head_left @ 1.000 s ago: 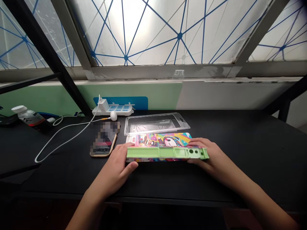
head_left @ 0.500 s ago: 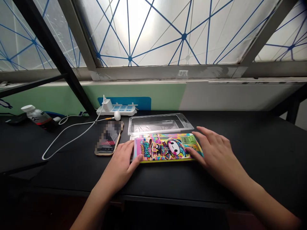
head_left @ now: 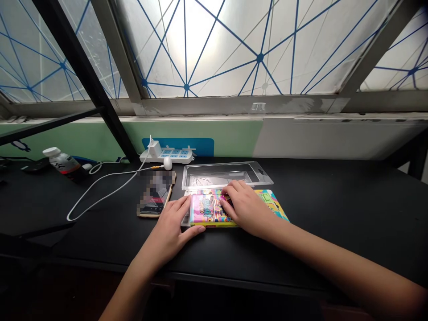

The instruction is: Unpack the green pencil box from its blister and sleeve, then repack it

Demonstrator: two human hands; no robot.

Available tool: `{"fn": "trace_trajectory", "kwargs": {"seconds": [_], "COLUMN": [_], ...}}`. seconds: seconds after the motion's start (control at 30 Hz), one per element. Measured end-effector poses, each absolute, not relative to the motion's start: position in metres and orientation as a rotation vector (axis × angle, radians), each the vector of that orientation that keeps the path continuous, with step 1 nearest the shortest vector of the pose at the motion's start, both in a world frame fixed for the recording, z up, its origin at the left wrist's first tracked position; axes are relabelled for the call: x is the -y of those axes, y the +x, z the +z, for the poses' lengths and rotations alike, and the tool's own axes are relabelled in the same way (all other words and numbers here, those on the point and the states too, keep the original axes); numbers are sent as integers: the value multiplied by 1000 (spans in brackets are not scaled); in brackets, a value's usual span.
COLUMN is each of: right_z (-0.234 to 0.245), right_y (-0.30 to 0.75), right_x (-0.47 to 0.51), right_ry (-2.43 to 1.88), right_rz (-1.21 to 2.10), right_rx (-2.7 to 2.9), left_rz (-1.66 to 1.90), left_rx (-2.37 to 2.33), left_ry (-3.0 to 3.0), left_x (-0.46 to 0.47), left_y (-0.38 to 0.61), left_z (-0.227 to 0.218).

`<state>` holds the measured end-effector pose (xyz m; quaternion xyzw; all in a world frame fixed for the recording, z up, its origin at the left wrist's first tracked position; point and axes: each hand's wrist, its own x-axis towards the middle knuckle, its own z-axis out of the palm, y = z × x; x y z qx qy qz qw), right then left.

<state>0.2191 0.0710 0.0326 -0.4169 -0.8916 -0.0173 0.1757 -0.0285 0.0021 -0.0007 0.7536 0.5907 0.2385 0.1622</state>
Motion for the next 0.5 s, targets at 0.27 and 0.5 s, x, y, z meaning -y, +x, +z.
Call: {"fn": "trace_trajectory", "kwargs": {"seconds": [0.27,0.5], "right_z": [23,17], "right_y": [219,217], "right_x": [-72,-75], "right_ry": [-1227,-1182], "right_rz": [-41,-127], "right_rx": [2460,2326], "left_rz": [675,681], "left_rx": [-1646,-1584], "left_ry": [2099,2162], "left_x": [-2,-3], "left_y": [-29,-28], "left_z": [2,4]}}
